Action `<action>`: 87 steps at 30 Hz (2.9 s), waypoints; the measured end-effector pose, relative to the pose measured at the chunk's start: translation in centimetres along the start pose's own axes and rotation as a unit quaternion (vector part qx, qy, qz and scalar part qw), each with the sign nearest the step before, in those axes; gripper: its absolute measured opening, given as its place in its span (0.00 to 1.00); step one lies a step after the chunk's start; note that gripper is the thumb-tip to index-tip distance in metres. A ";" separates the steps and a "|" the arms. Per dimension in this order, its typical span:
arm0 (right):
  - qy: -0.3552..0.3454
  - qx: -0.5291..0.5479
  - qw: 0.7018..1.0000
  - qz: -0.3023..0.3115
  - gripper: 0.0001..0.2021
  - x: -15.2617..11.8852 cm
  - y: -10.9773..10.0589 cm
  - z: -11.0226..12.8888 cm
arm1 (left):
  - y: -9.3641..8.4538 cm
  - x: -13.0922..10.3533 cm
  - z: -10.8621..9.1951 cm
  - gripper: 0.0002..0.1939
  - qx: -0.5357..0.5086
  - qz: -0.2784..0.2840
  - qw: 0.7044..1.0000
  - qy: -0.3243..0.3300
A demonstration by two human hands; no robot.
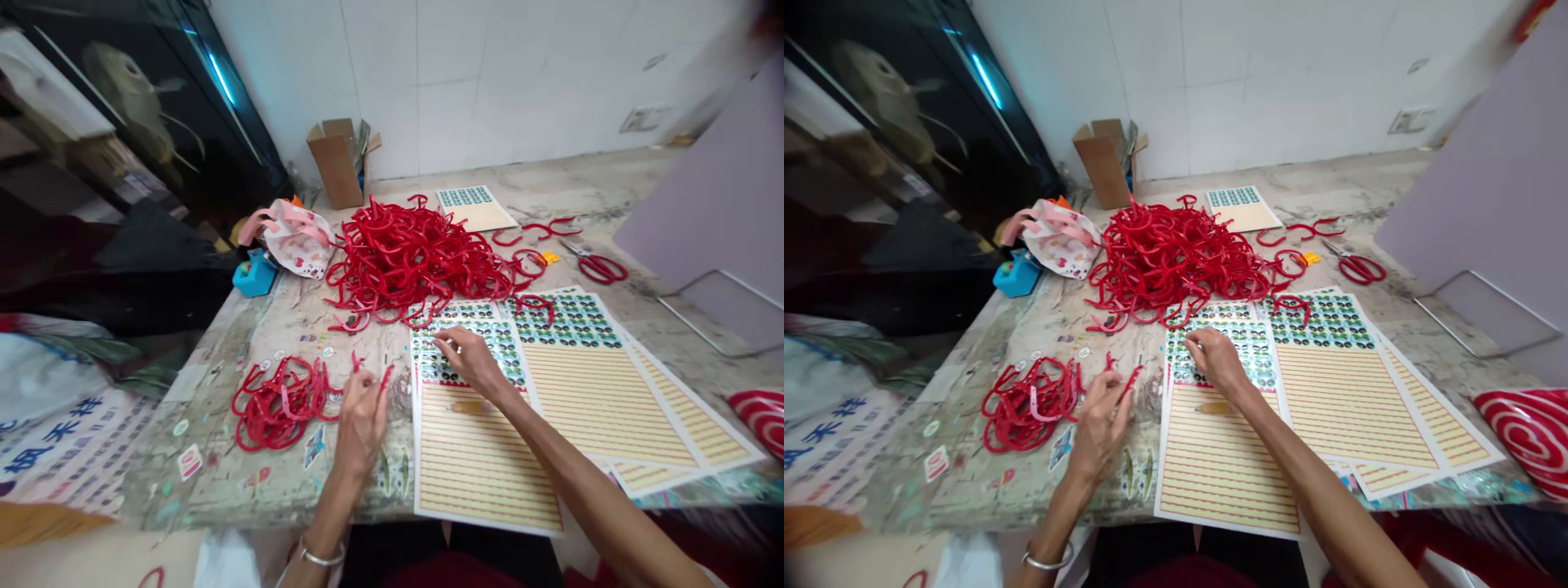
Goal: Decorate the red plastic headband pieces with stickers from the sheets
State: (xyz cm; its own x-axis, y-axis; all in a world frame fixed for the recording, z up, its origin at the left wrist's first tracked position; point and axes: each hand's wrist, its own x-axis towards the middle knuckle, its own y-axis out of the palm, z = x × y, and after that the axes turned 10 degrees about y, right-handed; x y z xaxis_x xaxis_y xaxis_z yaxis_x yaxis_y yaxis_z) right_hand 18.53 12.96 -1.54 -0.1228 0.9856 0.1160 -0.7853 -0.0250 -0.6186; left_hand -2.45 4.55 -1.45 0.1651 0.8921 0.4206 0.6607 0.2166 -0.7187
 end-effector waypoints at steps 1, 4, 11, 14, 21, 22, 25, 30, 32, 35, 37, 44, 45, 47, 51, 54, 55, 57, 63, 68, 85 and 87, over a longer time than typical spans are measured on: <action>-0.006 -0.007 1.000 -0.005 0.08 1.4 0.9 -0.1 | -0.3 -0.1 1.4 0.10 0.069 -0.018 0.997 -0.009; -0.018 -0.008 1.000 -0.007 0.05 4.6 3.2 0.1 | -1.1 -0.6 4.5 0.11 0.201 -0.062 0.977 -0.033; 0.003 0.095 0.995 -0.006 0.13 4.0 1.1 1.7 | -1.5 0.6 2.7 0.15 0.085 -0.064 0.992 -0.060; 0.122 0.331 0.935 0.042 0.16 2.2 -1.5 2.2 | -0.5 2.2 0.0 0.13 -0.149 -0.029 0.985 -0.084; 0.268 0.571 0.767 0.118 0.11 -1.3 -2.3 2.2 | 2.2 3.4 -4.0 0.15 -0.454 0.044 0.872 -0.176; 0.269 0.584 0.755 0.128 0.11 -1.5 -2.1 2.1 | 2.3 3.3 -4.2 0.15 -0.462 0.046 0.867 -0.180; 0.246 0.606 0.738 0.166 0.09 -1.9 -2.0 2.2 | 2.3 3.0 -4.4 0.15 -0.513 0.059 0.830 -0.213; 0.175 0.599 0.742 0.245 0.08 -2.2 -2.8 2.3 | 1.4 3.6 -3.9 0.15 -0.681 0.075 0.643 -0.343; 0.153 0.594 0.748 0.254 0.08 -2.5 -3.0 2.1 | 0.8 3.9 -3.5 0.14 -0.729 0.059 0.578 -0.362; 0.129 0.583 0.758 0.262 0.08 -2.8 -3.0 1.6 | 0.1 4.3 -3.1 0.11 -0.764 0.070 0.537 -0.352; 0.117 0.576 0.764 0.267 0.07 -2.8 -3.0 1.3 | -0.3 4.4 -3.1 0.09 -0.765 0.093 0.534 -0.349; 0.097 0.549 0.778 0.289 0.10 -1.9 -3.0 -0.1 | -0.8 4.4 -3.5 0.06 -0.727 0.169 0.578 -0.328; 0.093 0.544 0.781 0.294 0.11 -1.7 -3.0 -0.3 | -0.9 4.3 -3.6 0.06 -0.717 0.184 0.592 -0.320; 0.088 0.526 0.792 0.297 0.12 -1.3 -3.1 -0.5 | -1.1 4.3 -3.8 0.06 -0.689 0.219 0.622 -0.301; 0.087 0.348 0.911 0.204 0.12 -1.7 -3.7 -0.8 | -0.9 3.6 -3.7 0.07 -0.597 0.177 0.740 -0.255; 0.033 0.070 0.994 0.072 0.10 -4.1 -3.4 -1.6 | 0.4 2.5 -3.0 0.10 -0.517 0.047 0.816 -0.255; 0.007 -0.006 0.998 0.058 0.09 -5.2 -3.1 -2.0 | 1.1 2.2 -2.7 0.10 -0.494 0.013 0.829 -0.263; -0.035 -0.094 0.993 0.066 0.07 -7.4 -2.2 -2.7 | 2.4 1.5 -2.1 0.11 -0.453 -0.030 0.848 -0.275; -0.035 -0.146 0.987 0.064 0.03 -9.1 -0.3 -3.7 | 6.0 1.0 -1.7 0.10 -0.392 -0.062 0.880 -0.262; -0.054 -0.124 0.987 0.090 0.06 -6.3 0.0 -3.1 | 7.4 1.2 -2.2 0.12 -0.401 -0.057 0.871 -0.279; -0.161 -0.219 0.959 0.084 0.10 -2.5 1.4 -3.2 | 7.6 1.0 -1.7 0.11 -0.423 -0.050 0.859 -0.285; -0.160 -0.221 0.958 0.086 0.10 -2.5 1.4 -3.2 | 7.5 1.0 -1.8 0.10 -0.418 -0.047 0.861 -0.287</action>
State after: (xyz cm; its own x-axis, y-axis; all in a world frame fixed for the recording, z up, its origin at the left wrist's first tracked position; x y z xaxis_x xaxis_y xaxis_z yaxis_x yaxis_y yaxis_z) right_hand 19.73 10.99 -5.20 -0.4620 0.8702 0.1713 -0.4123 -0.0397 -0.9102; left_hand 3.97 6.34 -5.50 -0.1489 0.9870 -0.0608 0.9869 0.1522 0.0532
